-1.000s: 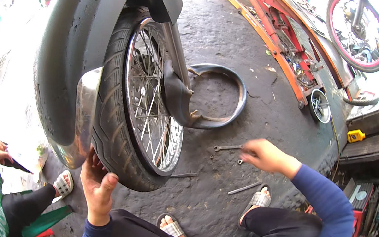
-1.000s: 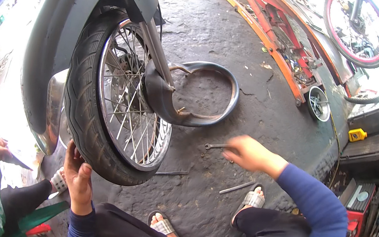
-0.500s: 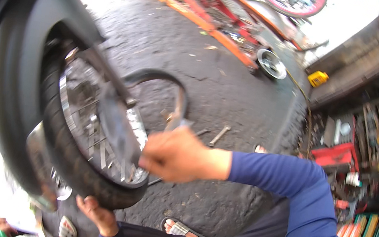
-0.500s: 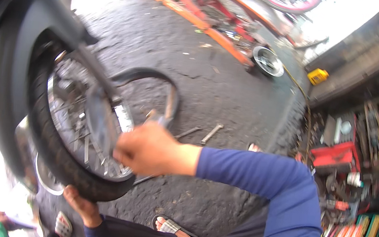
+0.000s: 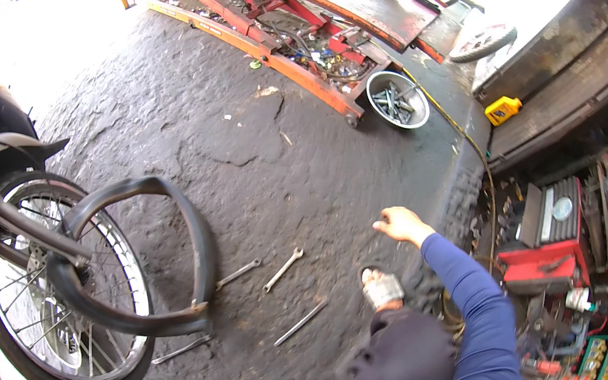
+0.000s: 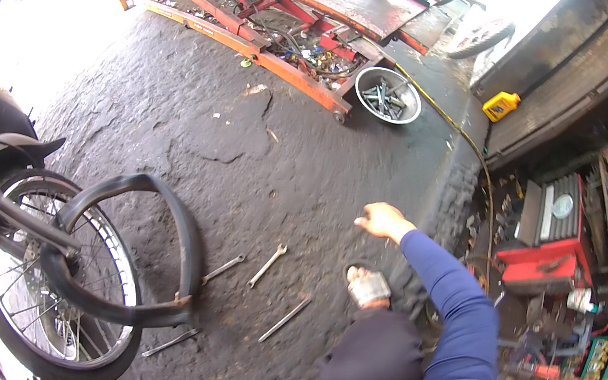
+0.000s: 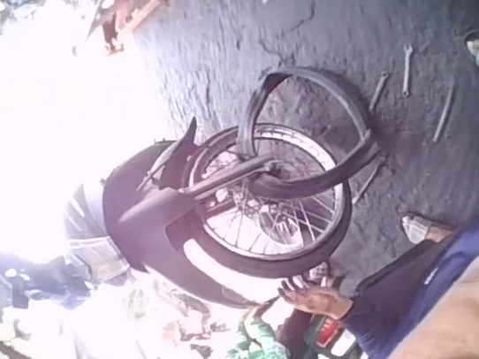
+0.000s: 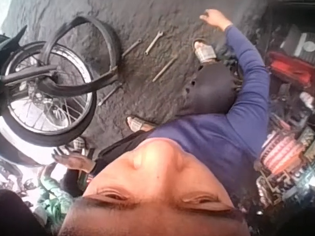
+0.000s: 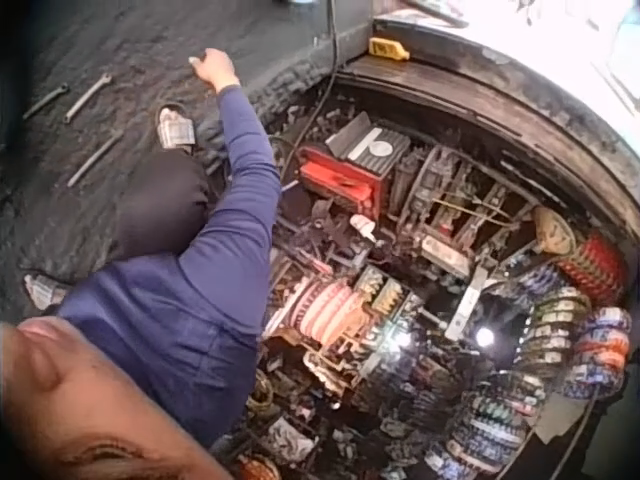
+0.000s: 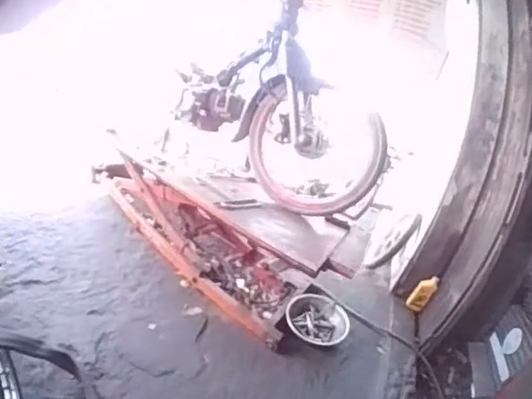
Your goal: Repairing a motorcycle tire by prying it from the rim, removing the inner tube, and using an impact wrench on the hub.
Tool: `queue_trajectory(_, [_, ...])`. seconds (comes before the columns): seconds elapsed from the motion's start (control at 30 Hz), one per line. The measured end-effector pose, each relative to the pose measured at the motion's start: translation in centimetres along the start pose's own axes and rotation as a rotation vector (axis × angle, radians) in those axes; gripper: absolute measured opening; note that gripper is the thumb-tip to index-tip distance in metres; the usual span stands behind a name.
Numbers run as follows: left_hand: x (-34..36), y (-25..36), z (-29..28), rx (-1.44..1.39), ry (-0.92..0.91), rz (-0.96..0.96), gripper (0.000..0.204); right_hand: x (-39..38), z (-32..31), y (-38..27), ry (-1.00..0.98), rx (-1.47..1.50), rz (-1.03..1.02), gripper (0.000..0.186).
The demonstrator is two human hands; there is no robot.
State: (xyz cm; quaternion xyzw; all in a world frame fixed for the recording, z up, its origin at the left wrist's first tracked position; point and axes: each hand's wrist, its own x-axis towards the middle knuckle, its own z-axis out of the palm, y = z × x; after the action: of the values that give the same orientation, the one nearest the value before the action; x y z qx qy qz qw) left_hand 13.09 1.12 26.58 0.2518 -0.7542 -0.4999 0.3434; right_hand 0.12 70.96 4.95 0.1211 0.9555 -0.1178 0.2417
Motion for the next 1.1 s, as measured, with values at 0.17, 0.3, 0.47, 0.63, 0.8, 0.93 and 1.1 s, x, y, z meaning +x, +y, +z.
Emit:
queue_trajectory(0.17, [-4.1, -0.2, -3.1, 0.657, -0.081, 0.621, 0.04, 11.6, 0.4, 8.4, 0.443, 0.139, 0.207, 0.058])
queue_trajectory(0.3, [-9.1, 2.0, 2.5, 0.654, -0.256, 0.42, 0.03, 21.5, -5.4, 11.4, 0.758, -0.35, 0.031, 0.058])
queue_trajectory(0.47, [-16.0, 10.1, 16.3, 0.334, -0.211, -0.043, 0.024, 29.2, -5.1, 15.3, 0.688, -0.357, -0.107, 0.014])
queue_trajectory(0.63, [-17.4, 11.8, 18.9, 0.802, -0.48, 0.143, 0.019, 22.9, -4.3, 13.1, 0.449, -0.066, -0.489, 0.021])
queue_trajectory(0.8, [-20.6, 8.8, 28.8, 0.189, -0.313, -0.555, 0.015, 24.5, -6.8, 19.6, 0.726, -0.122, -0.234, 0.038])
queue_trajectory(0.93, [-26.0, 2.7, 35.7, 0.249, -0.737, -0.817, 0.015, 24.7, -6.3, 18.6, 0.445, -0.309, -0.137, 0.025])
queue_trajectory(1.1, [-36.0, -1.0, 48.2, -0.22, -1.207, -0.985, 0.019, 25.6, -3.9, 20.5, 0.685, -0.402, -0.031, 0.022])
